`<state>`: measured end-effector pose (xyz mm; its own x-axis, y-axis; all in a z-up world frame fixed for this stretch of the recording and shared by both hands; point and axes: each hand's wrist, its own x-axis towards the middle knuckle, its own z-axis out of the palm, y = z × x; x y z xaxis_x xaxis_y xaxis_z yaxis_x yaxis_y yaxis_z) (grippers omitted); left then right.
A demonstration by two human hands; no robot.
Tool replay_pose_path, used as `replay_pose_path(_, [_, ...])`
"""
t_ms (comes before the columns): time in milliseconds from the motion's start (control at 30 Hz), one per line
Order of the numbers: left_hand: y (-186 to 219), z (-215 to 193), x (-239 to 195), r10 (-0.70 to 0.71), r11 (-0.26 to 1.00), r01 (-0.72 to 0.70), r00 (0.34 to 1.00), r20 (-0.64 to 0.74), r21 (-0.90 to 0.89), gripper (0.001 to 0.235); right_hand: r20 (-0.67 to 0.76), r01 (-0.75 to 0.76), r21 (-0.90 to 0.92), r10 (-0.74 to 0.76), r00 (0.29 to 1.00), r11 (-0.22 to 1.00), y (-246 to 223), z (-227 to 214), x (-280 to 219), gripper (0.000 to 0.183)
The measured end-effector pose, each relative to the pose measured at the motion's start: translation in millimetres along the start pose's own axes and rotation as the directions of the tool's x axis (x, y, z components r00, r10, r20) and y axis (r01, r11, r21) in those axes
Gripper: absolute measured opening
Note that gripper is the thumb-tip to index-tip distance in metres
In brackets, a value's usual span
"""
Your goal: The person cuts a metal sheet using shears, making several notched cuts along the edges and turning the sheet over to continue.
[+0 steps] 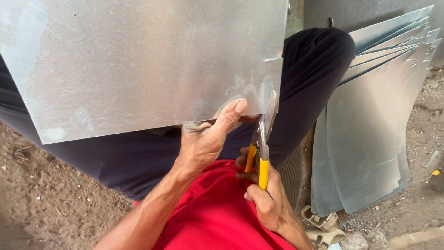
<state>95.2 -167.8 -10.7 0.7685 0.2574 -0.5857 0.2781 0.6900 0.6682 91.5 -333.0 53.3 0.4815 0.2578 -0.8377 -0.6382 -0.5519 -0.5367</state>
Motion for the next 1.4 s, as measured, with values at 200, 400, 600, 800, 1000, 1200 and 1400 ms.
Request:
replay_pose_path(200, [-4.9,-2.0,0.5,0.108,0.971,-0.101,0.994,-0.019,0.216,0.02,-0.016,0.049,-0.086,-0.051,0.999,0.995,5.3,-7.1,4.2,0.046])
replay_pose_path(400, [-5.9,-5.2,3.4,-0.012,0.981,0.028,0.996,-0.087,0.19,0.023,-0.126,0.109,-0.059,-0.116,0.985,0.992,22.3,2.3,18.9,0.019])
replay_pose_path(600, [-8.1,-5.5,2.9,-0.054,0.976,0.078,0.991,-0.121,0.203,0.022,-0.063,0.034,-0.072,-0.039,0.997,0.997,-2.6,-3.6,18.3,0.03])
replay_pose_path(800, [-10.5,-3.7,-0.5,-0.002,0.981,0.021,0.995,-0.099,0.192,0.02,-0.12,0.141,-0.098,-0.153,0.981,0.985,9.6,-2.7,26.6,0.018])
replay_pose_path(1000, [-7.9,-0.5,-2.1,-0.062,0.977,0.086,0.99,-0.127,0.195,0.021,-0.128,0.056,-0.021,-0.058,0.99,0.998,-2.6,1.5,30.1,0.021])
replay_pose_path(1200, [-5.7,4.0,-3.6,-0.012,0.994,0.022,0.995,-0.097,0.104,0.019,-0.098,0.179,-0.196,-0.2,0.975,0.964,-3.5,-10.8,34.7,0.02])
replay_pose_path(1400, [13.7,-3.3,-4.7,-0.064,0.99,0.073,0.995,-0.076,0.124,0.016,-0.212,0.409,-0.618,-0.643,0.736,0.672,39.4,-18.6,62.3,0.025])
